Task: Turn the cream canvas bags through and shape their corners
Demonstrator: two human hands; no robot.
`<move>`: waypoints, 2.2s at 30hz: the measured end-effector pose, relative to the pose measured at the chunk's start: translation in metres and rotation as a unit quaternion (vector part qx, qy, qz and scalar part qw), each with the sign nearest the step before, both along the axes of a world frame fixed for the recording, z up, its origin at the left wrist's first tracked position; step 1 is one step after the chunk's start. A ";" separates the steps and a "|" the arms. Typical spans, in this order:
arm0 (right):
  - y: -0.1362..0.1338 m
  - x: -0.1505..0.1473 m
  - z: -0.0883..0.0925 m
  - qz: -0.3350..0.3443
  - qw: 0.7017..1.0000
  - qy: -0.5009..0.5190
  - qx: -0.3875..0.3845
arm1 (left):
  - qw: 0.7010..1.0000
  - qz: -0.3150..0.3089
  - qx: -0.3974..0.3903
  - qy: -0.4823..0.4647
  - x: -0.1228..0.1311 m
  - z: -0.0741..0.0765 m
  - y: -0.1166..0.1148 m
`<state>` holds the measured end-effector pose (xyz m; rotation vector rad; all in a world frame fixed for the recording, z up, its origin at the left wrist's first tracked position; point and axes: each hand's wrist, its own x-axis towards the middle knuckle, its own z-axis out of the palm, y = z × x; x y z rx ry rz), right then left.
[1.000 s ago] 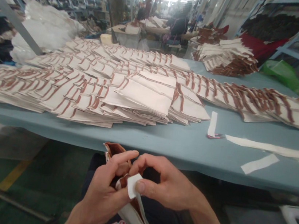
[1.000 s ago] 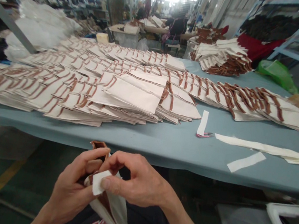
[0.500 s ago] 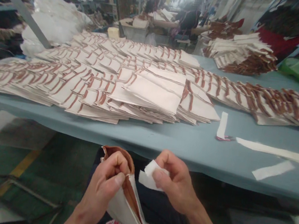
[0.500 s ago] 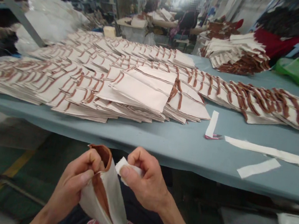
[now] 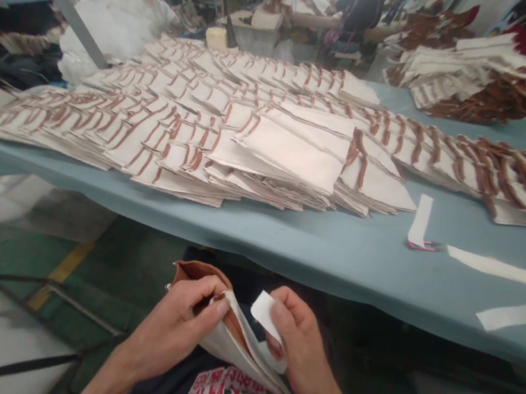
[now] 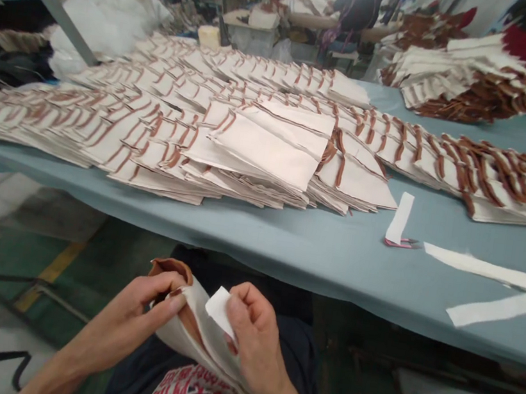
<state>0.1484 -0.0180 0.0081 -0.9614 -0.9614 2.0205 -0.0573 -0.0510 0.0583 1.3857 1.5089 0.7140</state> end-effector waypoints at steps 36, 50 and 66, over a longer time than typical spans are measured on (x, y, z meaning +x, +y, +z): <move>0.026 0.006 0.075 0.020 0.958 -0.223 0.181 | 0.937 0.092 -0.045 -0.334 0.026 0.005 0.022; 0.021 0.006 0.092 -0.015 0.905 -0.228 0.360 | 0.963 0.100 0.001 -0.252 0.026 0.008 0.026; 0.034 -0.006 0.064 -0.038 0.875 -0.295 0.381 | 0.942 0.140 0.003 -0.306 0.029 0.003 0.025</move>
